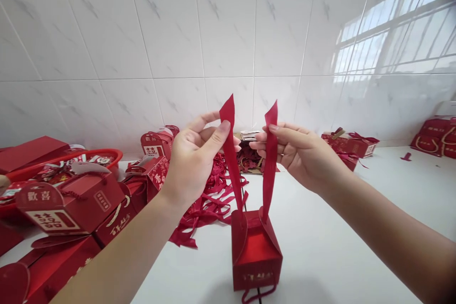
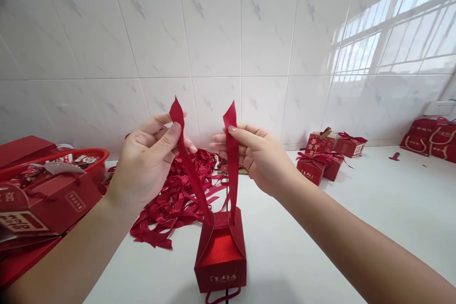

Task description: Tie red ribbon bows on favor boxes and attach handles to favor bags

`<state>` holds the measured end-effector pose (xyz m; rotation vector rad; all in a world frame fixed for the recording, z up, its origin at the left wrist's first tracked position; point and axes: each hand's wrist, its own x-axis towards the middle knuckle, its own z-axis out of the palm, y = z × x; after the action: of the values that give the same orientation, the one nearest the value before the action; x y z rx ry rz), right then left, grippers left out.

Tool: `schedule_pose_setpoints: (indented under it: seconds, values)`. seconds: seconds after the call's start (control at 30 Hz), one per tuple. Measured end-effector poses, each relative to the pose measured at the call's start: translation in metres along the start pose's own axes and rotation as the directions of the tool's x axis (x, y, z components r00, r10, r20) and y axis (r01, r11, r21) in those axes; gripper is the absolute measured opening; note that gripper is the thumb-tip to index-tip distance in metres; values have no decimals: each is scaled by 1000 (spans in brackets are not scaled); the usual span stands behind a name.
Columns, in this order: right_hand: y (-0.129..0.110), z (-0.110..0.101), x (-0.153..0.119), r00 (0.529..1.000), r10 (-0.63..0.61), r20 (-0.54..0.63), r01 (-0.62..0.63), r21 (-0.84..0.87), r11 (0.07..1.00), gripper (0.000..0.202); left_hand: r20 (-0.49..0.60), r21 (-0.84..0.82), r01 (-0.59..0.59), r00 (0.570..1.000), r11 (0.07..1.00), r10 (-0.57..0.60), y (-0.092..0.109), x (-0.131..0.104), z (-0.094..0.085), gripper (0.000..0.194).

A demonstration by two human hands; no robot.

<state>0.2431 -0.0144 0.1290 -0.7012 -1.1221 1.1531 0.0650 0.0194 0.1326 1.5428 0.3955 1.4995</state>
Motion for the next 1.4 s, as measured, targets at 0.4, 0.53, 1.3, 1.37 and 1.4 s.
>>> schedule_pose_setpoints:
  seconds: [0.4,0.53,1.3,1.37,1.4]
  values:
    - [6,-12,-21,985,-159,66,172,-301,938,9,-118,123,-5,993,992,20,-8,-16,-21,17]
    - [3,-12,-23,979,-192,72,205,-303,931,8,-121,85,-13,992,996,23,-8,-13,-20,17]
    - [50,-2,-17,933,-28,359,165,-357,920,22,245,178,477,826,861,-508,-18,-35,-20,23]
    - [58,-10,-15,883,-183,433,392,-464,794,20,227,85,556,797,827,-559,-22,-36,-24,18]
    - [62,-14,-14,825,-281,490,536,-522,664,21,212,32,594,782,804,-587,-23,-36,-25,16]
